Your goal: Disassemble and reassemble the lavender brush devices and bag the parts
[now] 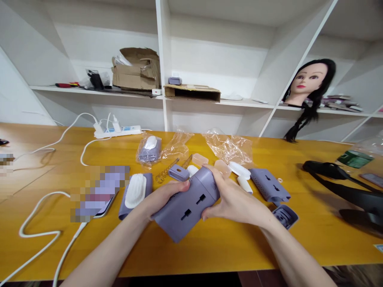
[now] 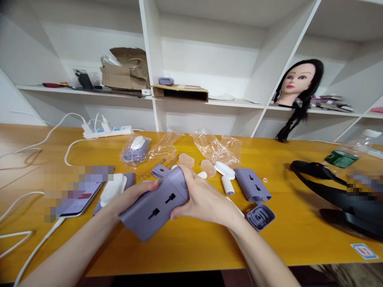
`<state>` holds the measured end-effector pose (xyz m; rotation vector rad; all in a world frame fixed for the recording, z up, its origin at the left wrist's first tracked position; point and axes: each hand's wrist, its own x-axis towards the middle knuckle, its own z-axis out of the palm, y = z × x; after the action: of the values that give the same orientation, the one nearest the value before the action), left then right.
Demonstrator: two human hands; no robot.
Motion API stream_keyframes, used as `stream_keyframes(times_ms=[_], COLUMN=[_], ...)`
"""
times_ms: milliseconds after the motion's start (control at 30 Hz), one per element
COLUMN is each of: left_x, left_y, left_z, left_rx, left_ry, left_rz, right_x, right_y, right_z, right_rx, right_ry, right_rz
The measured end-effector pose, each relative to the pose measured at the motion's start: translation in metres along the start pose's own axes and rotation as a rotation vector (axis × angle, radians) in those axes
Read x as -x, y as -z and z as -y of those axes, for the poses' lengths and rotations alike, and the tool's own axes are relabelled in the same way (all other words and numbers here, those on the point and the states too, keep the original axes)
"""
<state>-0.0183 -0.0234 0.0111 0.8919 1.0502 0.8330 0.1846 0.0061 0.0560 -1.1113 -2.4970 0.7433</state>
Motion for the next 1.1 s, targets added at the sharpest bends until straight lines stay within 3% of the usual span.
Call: stream_keyframes(times_ms=[267, 567, 667, 800, 933, 1100], left_x=[0.0, -0.003, -0.001, 0.004, 0.006, 0.004], left_y=[0.01, 0.01, 0.009, 0.006, 0.006, 0.005], left_z=[0.001, 0.004, 0.003, 0.001, 0.004, 0.009], left_rx=[0.005, -0.065, -0.023, 0.035, 0.045, 0.08], left_ry=[-0.048, -0.106, -0.094, -0.094, -0.072, -0.04], left_rz=[0.07, 0.033, 0.04, -0.005, -0.034, 0.068], right_x=[0.006, 0.005, 0.004, 0.002, 0.001, 0.001], right_y=[0.01, 0.004, 0.005, 0.006, 0.0, -0.007], right_z=[-0.015, -0.007, -0.01, -0.017, -0.017, -0.016], right_rx=[-0.167, 0.065, -0.043, -0.267, -0.274, -0.311], right_ry=[0.243, 0.225, 0.258, 0.285, 0.286, 0.292], right_rz=[0.032, -0.154, -0.161, -0.074, -0.163, -0.243])
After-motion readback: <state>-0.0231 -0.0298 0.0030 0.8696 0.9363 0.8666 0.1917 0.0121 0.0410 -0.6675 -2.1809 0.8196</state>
